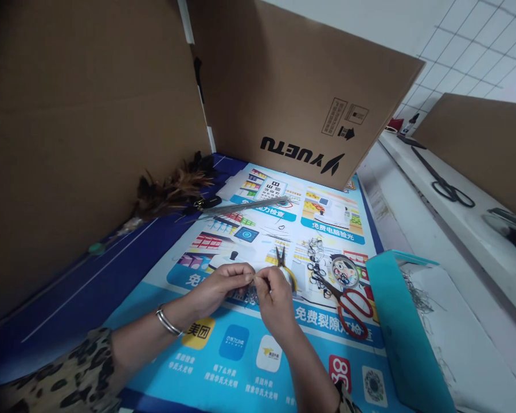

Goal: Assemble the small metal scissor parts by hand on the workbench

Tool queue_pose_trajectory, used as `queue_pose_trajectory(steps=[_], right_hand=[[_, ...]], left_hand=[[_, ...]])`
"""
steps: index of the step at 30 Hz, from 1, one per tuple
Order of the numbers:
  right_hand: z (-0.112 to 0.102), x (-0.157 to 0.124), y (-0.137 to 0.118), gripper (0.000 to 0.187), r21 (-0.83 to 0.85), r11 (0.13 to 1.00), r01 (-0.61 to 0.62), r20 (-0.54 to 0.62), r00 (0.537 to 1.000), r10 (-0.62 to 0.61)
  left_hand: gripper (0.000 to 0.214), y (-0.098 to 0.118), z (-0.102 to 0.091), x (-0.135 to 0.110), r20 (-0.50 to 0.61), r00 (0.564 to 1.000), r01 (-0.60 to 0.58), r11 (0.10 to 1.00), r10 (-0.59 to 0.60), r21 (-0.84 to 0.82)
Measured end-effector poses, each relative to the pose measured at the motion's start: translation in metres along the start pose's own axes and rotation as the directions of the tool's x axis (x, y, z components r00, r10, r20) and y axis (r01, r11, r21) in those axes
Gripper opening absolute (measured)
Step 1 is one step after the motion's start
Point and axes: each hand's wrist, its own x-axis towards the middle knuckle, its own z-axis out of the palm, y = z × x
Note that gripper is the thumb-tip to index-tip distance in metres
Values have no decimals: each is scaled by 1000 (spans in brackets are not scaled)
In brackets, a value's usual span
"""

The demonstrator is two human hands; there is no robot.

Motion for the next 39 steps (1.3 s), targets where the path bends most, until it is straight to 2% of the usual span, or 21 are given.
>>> queue_pose_trajectory(steps=[5,13,23,31,39], right_hand=[[1,-1,0,15,-15,999,35,-24,999,-35],[4,0,2,15,-57,993,101,-29,994,-103],[4,0,2,13,-49,992,120,-64,990,-123],[3,1,1,13,2,1000,27,-66,997,-26],[1,3,5,15,114,992,-62,-2,998,62]], left_hand=[[22,-1,3,0,-71,996,-54,997,58,50],[22,-6,3,0,-147,988,-37,998,44,46],[22,-9,-1,3,-109,994,-4,1000,6,21],[23,-3,2,1,-74,997,21,996,-15,82],[18,-3,3,-1,23,999,-43,988,40,151]])
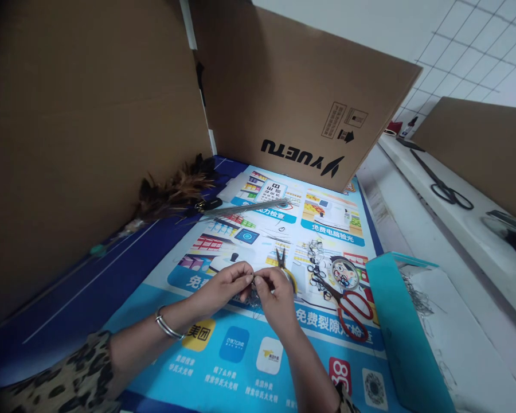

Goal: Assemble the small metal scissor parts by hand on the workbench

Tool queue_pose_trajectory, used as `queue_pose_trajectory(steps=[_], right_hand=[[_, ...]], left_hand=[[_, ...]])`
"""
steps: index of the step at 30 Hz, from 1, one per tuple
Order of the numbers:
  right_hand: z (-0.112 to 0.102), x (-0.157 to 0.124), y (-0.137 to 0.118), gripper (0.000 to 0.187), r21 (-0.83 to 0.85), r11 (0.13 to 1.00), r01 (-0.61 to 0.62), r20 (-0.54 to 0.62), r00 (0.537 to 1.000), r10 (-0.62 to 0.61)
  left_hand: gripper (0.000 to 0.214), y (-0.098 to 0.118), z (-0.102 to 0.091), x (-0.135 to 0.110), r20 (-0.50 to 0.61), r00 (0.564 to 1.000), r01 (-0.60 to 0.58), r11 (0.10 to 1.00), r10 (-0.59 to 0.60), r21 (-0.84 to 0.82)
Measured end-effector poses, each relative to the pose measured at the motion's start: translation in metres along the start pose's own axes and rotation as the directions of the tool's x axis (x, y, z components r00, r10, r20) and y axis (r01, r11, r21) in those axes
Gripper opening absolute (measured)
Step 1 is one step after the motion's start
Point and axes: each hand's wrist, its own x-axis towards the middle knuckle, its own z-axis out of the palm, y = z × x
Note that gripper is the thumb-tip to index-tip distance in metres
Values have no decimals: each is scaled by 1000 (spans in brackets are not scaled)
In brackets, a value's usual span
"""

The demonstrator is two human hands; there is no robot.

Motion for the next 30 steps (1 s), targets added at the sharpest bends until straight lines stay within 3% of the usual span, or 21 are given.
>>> queue_pose_trajectory(steps=[6,11,20,25,30], right_hand=[[-1,0,6,19,152,982,-110,59,993,102],[0,0,10,14,180,970,-162,93,985,147],[-3,3,8,9,94,987,-133,64,990,127],[2,3,16,7,69,988,-136,62,989,132],[11,1,21,8,-109,992,-61,-70,996,53]], left_hand=[[18,-3,-1,0,15,1000,-23,989,21,147],[14,3,1,-3,-6,998,-58,934,64,352],[12,-2,3,-4,-11,994,-94,891,110,443],[14,-4,1,-3,-8,991,-104,803,134,586],[12,-4,-4,0,25,994,-94,757,102,647]])
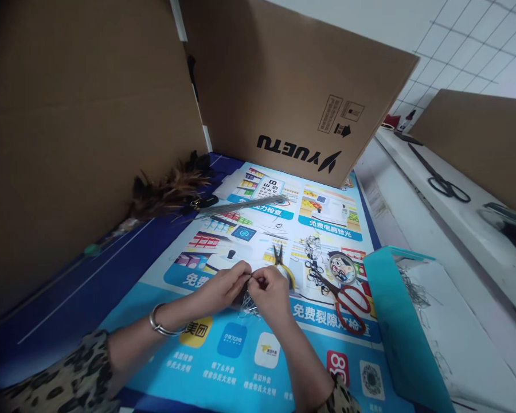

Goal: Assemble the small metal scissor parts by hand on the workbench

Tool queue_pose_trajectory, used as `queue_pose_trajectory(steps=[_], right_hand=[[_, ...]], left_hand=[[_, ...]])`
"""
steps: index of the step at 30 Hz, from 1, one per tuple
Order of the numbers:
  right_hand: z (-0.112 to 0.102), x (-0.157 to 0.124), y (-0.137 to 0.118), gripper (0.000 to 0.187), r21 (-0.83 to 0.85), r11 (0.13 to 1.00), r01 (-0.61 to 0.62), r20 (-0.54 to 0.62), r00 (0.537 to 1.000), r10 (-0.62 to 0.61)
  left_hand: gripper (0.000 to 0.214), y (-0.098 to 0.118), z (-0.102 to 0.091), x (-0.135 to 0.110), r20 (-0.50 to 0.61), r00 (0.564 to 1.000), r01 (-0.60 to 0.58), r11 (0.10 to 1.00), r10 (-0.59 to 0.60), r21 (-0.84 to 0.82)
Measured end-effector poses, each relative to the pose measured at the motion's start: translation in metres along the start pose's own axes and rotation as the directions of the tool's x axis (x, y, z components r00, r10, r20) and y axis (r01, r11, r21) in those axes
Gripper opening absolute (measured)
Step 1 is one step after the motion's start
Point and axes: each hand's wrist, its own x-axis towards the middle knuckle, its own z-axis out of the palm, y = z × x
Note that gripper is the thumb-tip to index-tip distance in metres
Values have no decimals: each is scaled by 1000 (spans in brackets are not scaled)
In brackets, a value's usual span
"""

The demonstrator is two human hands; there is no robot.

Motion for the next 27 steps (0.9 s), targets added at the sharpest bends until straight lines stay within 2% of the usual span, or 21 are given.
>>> queue_pose_trajectory(steps=[4,8,14,21,23,27], right_hand=[[4,-2,2,9,-94,994,51,-66,996,-57],[4,-2,4,9,-48,999,19,-89,996,-24],[-6,3,3,9,184,983,-22,76,997,8],[-8,6,5,8,336,932,-133,177,981,76],[-6,5,4,7,341,930,-133,160,984,82],[3,2,1,5,291,950,-115,44,993,107]], left_hand=[[12,-1,1,2,26,1000,9,1000,-9,4],[13,-2,3,1,1,1000,-13,996,13,89],[14,-2,2,0,-12,999,-28,995,29,95],[13,0,1,-1,-17,996,-86,993,87,79],[14,-1,1,0,-17,994,-102,989,104,105],[13,-2,2,0,-12,994,-103,978,107,181]])
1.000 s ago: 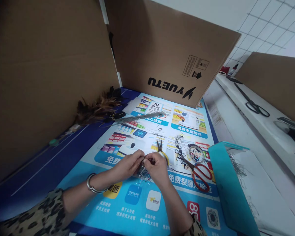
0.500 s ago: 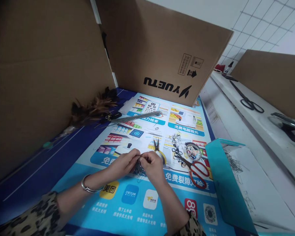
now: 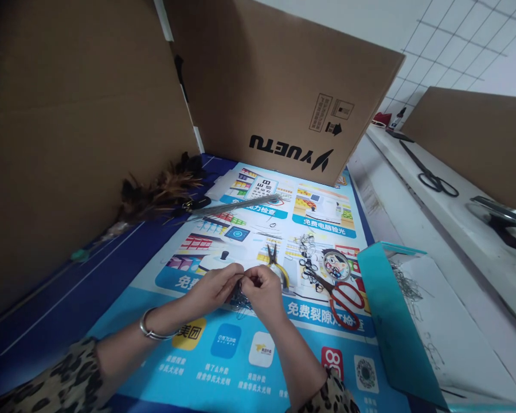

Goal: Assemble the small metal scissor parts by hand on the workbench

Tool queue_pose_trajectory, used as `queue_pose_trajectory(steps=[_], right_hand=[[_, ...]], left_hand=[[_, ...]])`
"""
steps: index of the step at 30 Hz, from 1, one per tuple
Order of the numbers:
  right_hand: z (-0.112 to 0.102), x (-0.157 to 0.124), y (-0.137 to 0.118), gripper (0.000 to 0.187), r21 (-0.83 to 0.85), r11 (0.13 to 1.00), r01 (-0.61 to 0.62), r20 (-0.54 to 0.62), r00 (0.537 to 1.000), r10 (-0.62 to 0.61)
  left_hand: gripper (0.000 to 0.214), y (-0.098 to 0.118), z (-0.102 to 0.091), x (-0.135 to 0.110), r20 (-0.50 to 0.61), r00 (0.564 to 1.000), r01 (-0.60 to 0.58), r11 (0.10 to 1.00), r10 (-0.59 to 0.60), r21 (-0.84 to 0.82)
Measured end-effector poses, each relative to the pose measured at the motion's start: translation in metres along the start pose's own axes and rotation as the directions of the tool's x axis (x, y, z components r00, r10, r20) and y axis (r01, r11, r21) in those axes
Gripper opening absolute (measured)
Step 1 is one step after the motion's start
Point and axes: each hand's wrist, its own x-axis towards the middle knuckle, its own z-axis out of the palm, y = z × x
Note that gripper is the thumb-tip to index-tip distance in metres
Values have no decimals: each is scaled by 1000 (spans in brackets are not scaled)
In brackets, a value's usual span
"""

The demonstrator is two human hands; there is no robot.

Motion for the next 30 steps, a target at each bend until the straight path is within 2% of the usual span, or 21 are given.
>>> queue_pose_trajectory(steps=[6,10,14,21,25,30], right_hand=[[6,-5,-4,5,-107,994,8,-77,997,-17],[3,-6,-7,5,-196,978,67,-118,989,-91],[3,-7,-7,6,-229,970,86,-128,985,-118],[4,-9,-9,6,-195,978,74,-120,988,-98],[6,-9,-12,8,-172,978,114,-80,988,-129],[6,-10,-15,7,-40,996,85,-20,996,-86]], left_hand=[[14,3,0,1,23,994,103,995,-102,-16],[14,4,-2,2,43,993,114,992,-111,-63],[11,2,-2,3,26,994,103,994,-102,-36],[8,0,-1,3,-7,997,81,997,-81,20],[8,0,0,2,-31,997,70,996,-69,46],[10,1,-2,2,-58,996,60,997,-63,-53]])
